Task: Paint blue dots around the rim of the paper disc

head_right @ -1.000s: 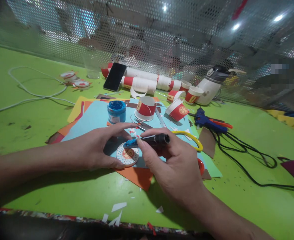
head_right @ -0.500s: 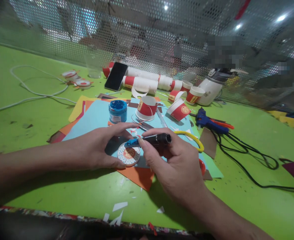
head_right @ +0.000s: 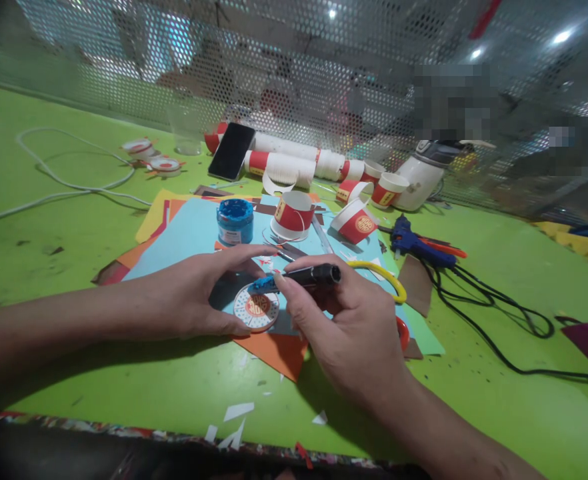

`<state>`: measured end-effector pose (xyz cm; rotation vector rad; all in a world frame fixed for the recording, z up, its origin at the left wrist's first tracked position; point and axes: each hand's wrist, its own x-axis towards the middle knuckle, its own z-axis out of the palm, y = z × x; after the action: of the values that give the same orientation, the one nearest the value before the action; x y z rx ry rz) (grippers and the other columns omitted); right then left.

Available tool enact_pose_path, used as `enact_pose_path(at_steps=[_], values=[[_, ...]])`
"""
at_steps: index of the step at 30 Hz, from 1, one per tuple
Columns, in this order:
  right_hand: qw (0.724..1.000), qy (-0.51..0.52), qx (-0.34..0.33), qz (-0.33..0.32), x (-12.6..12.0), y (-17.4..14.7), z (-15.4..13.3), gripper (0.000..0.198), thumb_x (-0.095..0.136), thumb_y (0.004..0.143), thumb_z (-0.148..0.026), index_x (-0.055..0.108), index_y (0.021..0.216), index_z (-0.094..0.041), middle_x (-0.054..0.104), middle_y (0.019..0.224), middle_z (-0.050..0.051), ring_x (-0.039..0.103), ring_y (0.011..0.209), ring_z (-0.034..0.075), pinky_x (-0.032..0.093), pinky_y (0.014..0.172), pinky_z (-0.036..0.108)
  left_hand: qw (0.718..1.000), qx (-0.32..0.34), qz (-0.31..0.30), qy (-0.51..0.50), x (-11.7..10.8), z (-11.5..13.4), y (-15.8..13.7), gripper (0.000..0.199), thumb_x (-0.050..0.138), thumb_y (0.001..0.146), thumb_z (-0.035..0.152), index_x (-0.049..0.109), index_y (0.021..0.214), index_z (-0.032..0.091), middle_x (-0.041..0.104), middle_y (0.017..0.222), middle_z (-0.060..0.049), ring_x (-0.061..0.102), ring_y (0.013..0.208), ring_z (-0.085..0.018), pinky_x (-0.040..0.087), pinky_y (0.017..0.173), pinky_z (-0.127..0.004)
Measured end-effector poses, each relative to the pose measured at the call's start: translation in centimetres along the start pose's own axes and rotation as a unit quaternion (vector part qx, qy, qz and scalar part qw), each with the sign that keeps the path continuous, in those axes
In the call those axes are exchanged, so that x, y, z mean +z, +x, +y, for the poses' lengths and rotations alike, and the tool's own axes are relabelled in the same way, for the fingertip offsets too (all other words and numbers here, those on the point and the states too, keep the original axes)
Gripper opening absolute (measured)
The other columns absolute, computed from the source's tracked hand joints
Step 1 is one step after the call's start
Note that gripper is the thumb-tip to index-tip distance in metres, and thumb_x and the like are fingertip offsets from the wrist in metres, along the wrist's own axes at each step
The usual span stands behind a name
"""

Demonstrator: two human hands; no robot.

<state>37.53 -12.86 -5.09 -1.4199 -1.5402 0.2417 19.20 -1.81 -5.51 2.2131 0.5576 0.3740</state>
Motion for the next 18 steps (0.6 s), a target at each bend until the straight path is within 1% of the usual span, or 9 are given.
enact_pose_path(at_steps=[3,9,13,18], values=[[0.999,-0.029,-0.01,0.007,0.04,0.01,-0.11,0.007,0.069,0.089,-0.027,0.071,0.088,-0.021,0.058,0.057,-0.006,0.054,0.046,0.007,0.047,0.05,0.02,1.0,-0.001,-0.002,-0.003,0.01,0.03,0.02,0.077,0.077,0.072,0.027,0.045,0.143,0.028,0.067,0.123,-0.004,0.065,0.106,-0.026,0.049,0.086,-0.033],[0.998,-0.067,-0.013,0.018,0.19,-0.12,-0.19,0.01,0.068,0.088,-0.03,0.07,0.085,-0.021,0.062,0.058,-0.005,0.054,0.049,0.01,0.046,0.05,0.024,1.0,0.0,-0.007,-0.003,0.03,0.21,0.04,0.076,0.076,0.073,0.025,0.046,0.142,0.027,0.063,0.131,-0.006,0.062,0.113,-0.026,0.049,0.089,-0.033],[1.0,-0.022,-0.01,0.017,0.06,-0.19,-0.18,0.008,0.068,0.089,-0.028,0.07,0.086,-0.021,0.06,0.056,-0.006,0.055,0.045,0.008,0.047,0.047,0.02,1.0,-0.009,-0.005,0.004,-0.05,0.21,-0.04,0.082,0.078,0.071,0.024,0.043,0.144,0.028,0.065,0.128,-0.005,0.063,0.111,-0.025,0.048,0.089,-0.033],[0.998,0.003,0.025,0.063,-0.31,-0.14,-0.5,0.01,0.069,0.089,-0.03,0.069,0.083,-0.023,0.059,0.052,-0.007,0.054,0.04,0.007,0.044,0.037,0.018,1.0,-0.007,-0.013,-0.004,-0.1,0.33,0.0,0.075,0.075,0.074,0.026,0.046,0.143,0.028,0.069,0.117,-0.003,0.066,0.099,-0.023,0.049,0.081,-0.03]])
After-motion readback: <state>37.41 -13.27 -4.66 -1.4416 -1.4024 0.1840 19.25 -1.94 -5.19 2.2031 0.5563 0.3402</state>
